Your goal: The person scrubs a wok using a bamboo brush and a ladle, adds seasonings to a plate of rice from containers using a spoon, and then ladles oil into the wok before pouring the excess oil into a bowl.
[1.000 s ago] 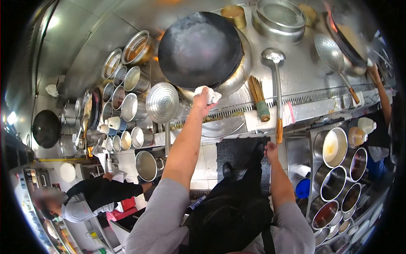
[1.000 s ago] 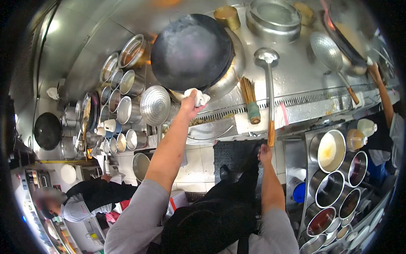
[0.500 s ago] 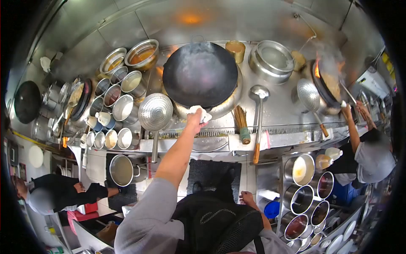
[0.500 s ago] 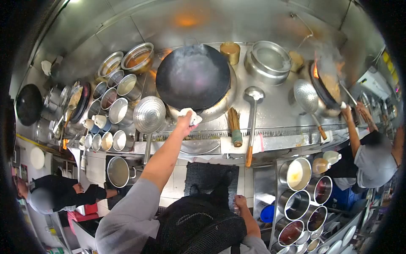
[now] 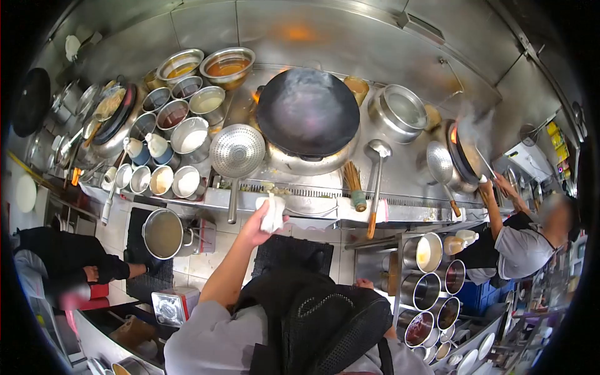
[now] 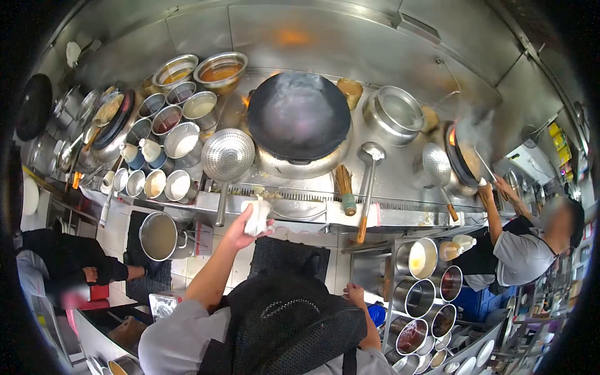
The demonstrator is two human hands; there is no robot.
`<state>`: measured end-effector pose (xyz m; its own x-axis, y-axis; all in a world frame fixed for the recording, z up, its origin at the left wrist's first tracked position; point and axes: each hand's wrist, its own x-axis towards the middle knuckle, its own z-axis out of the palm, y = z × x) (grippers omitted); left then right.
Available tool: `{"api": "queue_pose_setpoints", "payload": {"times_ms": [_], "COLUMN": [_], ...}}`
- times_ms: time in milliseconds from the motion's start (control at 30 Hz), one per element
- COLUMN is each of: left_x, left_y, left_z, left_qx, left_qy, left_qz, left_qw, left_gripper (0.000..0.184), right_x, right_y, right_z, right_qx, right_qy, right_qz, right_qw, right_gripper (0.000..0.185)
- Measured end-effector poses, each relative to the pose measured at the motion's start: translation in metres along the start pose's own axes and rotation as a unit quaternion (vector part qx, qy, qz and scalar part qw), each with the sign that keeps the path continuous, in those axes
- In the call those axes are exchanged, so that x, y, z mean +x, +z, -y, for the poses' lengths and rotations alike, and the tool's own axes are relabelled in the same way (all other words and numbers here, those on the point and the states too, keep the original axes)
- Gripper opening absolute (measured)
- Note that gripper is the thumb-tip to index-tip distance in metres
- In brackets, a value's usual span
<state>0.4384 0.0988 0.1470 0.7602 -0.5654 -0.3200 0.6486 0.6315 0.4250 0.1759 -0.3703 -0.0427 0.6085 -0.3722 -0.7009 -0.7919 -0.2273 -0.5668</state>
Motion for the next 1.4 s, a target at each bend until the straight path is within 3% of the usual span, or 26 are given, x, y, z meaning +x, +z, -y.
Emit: {"api": "queue_pose_setpoints", "payload": {"times_ms": [100,333,400,467,533,567,600,667,733,767,800,833,900,1067,1200,1267,1333,1367,1400], "left_x": [-0.054,-0.131,-0.143,-0.153,-0.151,-0.15,-0.156,-0.176,-0.206,-0.235,-0.263,-0.293,-0.343,-0.389,-0.347,-0.311,-0.271,-0.252,-0.231], "left_y": [-0.019,-0.045,-0.041,-0.045,-0.081,-0.11,-0.128,-0.164,-0.247,-0.282,-0.303,-0.313,-0.324,-0.325,-0.314,-0.308,-0.253,-0.236,-0.265], "left_z": [0.012,0.014,0.017,0.02,0.037,0.047,0.055,0.071,0.11,0.128,0.14,0.149,0.164,0.177,0.166,0.165,0.118,0.114,0.11], "left_qx": [-0.021,0.008,0.129,0.166,0.411,0.477,0.48,0.586,0.518,0.533,0.535,0.529,0.502,0.438,0.416,0.403,0.515,0.515,0.477], "left_qy": [0.043,0.103,0.109,0.101,0.111,0.101,0.101,0.014,-0.04,-0.106,-0.156,-0.202,-0.274,-0.28,-0.136,-0.135,-0.145,-0.074,-0.061], "left_qz": [-0.07,-0.109,-0.138,-0.143,-0.19,-0.199,-0.198,-0.26,-0.36,-0.396,-0.42,-0.435,-0.457,-0.462,-0.42,-0.51,-0.412,-0.432,-0.38], "left_qw": [0.996,0.989,0.976,0.97,0.884,0.85,0.848,0.768,0.775,0.74,0.716,0.7,0.681,0.719,0.795,0.748,0.738,0.736,0.79], "left_gripper": [0.052,0.044,0.043,0.049,0.054,0.065,0.065,0.069,0.07,0.058,0.058,0.058,0.059,0.062,0.065,0.079,0.083,0.083,0.083], "right_x": [0.07,0.008,-0.009,-0.023,-0.046,-0.048,-0.05,-0.055,-0.069,-0.061,-0.051,-0.051,-0.042,-0.044,-0.04,-0.04,-0.043,-0.051,-0.058], "right_y": [0.018,0.027,0.034,0.044,0.062,0.07,0.076,0.083,0.09,0.09,0.089,0.093,0.089,0.086,0.089,0.09,0.097,0.104,0.112], "right_z": [-0.093,-0.005,0.03,0.061,0.101,0.108,0.11,0.105,0.102,0.077,0.051,0.032,-0.007,-0.062,-0.071,-0.064,-0.044,-0.025,-0.006], "right_qx": [-0.087,-0.329,-0.359,-0.324,-0.111,0.006,0.124,0.14,0.119,-0.066,-0.248,-0.24,-0.245,-0.242,-0.293,-0.338,-0.337,-0.24,-0.135], "right_qy": [-0.1,-0.236,-0.285,-0.284,-0.155,-0.071,0.015,0.005,0.039,-0.069,-0.169,-0.106,-0.069,-0.04,-0.112,-0.19,-0.238,-0.177,-0.119], "right_qz": [0.028,0.08,0.08,0.078,0.09,0.078,0.065,0.077,0.049,0.045,0.002,-0.064,-0.038,0.041,0.09,0.109,0.112,0.116,0.109], "right_qw": [0.991,0.911,0.885,0.899,0.978,0.994,0.99,0.987,0.991,0.994,0.954,0.963,0.966,0.969,0.945,0.915,0.904,0.947,0.978], "right_gripper": [0.038,0.039,0.039,0.039,0.039,0.039,0.038,0.037,0.041,0.038,0.037,0.038,0.039,0.037,0.035,0.034,0.034,0.03,0.028]}}
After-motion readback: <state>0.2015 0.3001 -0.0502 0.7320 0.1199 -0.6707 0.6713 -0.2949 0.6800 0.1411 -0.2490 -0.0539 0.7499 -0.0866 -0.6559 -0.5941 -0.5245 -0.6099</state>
